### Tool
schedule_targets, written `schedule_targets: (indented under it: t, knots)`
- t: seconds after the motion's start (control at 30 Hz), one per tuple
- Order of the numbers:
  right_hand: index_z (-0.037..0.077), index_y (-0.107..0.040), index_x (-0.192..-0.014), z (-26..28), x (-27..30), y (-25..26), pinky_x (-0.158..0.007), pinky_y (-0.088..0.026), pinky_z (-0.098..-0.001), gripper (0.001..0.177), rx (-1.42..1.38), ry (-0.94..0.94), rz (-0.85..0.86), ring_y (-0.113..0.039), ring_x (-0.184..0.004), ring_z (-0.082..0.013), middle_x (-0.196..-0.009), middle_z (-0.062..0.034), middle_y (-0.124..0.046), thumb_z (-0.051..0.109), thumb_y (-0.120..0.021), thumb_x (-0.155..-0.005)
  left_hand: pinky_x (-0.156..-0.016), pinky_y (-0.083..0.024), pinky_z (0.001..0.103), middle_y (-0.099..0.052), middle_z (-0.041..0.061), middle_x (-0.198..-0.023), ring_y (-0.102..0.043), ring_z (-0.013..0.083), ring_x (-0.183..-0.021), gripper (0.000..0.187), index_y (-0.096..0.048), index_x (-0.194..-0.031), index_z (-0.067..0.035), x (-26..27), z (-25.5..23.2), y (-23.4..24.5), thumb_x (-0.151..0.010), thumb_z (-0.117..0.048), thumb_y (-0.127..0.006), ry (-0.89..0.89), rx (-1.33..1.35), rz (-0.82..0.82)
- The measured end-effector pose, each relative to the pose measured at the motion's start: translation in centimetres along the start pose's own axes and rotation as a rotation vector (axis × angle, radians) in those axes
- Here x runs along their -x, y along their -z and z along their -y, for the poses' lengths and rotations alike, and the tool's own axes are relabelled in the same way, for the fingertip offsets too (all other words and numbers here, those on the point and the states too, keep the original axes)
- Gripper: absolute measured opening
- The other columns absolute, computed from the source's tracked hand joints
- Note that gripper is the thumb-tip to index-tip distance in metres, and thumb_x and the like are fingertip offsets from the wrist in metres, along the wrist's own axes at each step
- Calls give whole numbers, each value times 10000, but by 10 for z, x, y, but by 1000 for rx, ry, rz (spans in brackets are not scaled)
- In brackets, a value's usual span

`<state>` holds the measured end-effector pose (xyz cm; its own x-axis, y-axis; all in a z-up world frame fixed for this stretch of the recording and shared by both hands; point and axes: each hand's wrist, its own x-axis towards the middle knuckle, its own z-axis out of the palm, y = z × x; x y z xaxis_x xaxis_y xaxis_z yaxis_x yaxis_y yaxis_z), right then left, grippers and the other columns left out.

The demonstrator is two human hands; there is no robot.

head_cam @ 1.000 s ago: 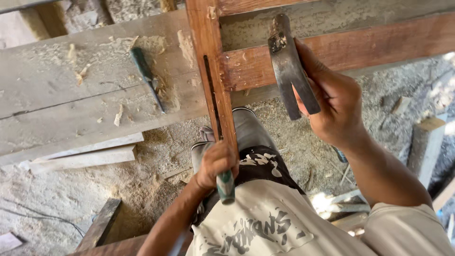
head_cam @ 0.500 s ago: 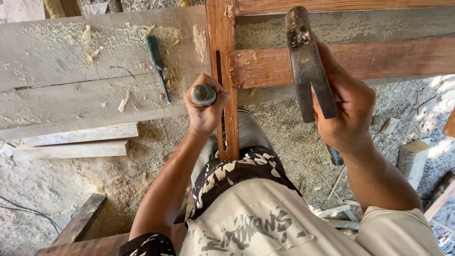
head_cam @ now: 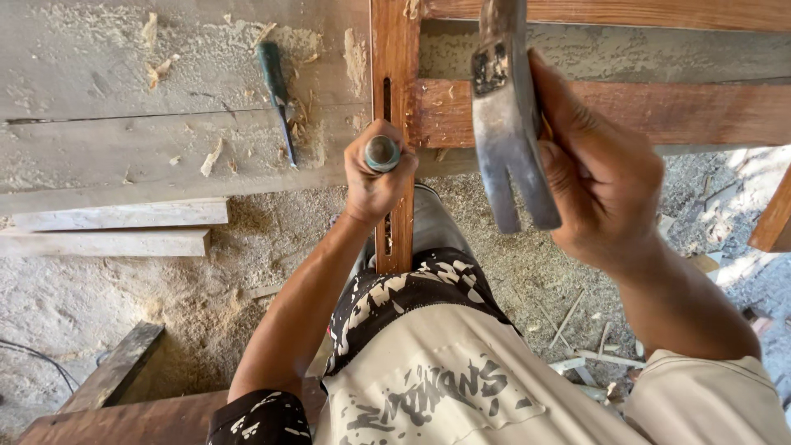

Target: The person uses a chisel and hammer to carve a groove into a wooden plank. They repeatedly strike the chisel to remove wood shavings and deepen the cut along the plank's length.

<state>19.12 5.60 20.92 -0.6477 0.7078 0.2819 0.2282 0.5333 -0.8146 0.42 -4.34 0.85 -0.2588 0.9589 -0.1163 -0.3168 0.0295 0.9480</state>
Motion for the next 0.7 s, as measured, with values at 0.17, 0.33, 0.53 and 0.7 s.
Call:
schedule_targets:
  t: [0.17,0.33,0.53,0.7]
  knots:
    - [106,-402,-1585,-11,-17,-9,-446,-484,-271,527,318,174,131,-582,-544,-130,-945,-163,-725,228,-564,-1098,-713,-528,270,-635,-11,-872,-598,98,-782,153,-635,-954,-49,-13,25,-5,-824,31,-651,95,186,66]
    - [128,-232,-1632,-14,-38,-32,-376,-425,-280,721,519,120,533,-549,-523,-139,-799,-89,-684,229,-671,-1069,-739,-529,226,-656,-19,-959,-627,62,-820,214,-616,-1065,-55,-16,19,-9,-880,23,-689,-18,167,-2]
    - [218,-361,-1652,9,-65,-27,-494,-518,-259,530,308,206,172,-620,-622,-142,-963,-115,-707,155,-540,-1157,-716,-555,259,-663,12,-956,-637,93,-835,172,-636,-1058,-33,-13,45,-5,-912,50,-672,123,469,20]
    - [45,-537,-1503,11,-88,-35,-331,-409,-284,539,584,64,486,-525,-437,-132,-751,-132,-676,263,-637,-1020,-680,-548,260,-676,5,-910,-650,81,-787,169,-630,-1058,-33,-40,35,-5,-915,9,-710,-41,-25,-8]
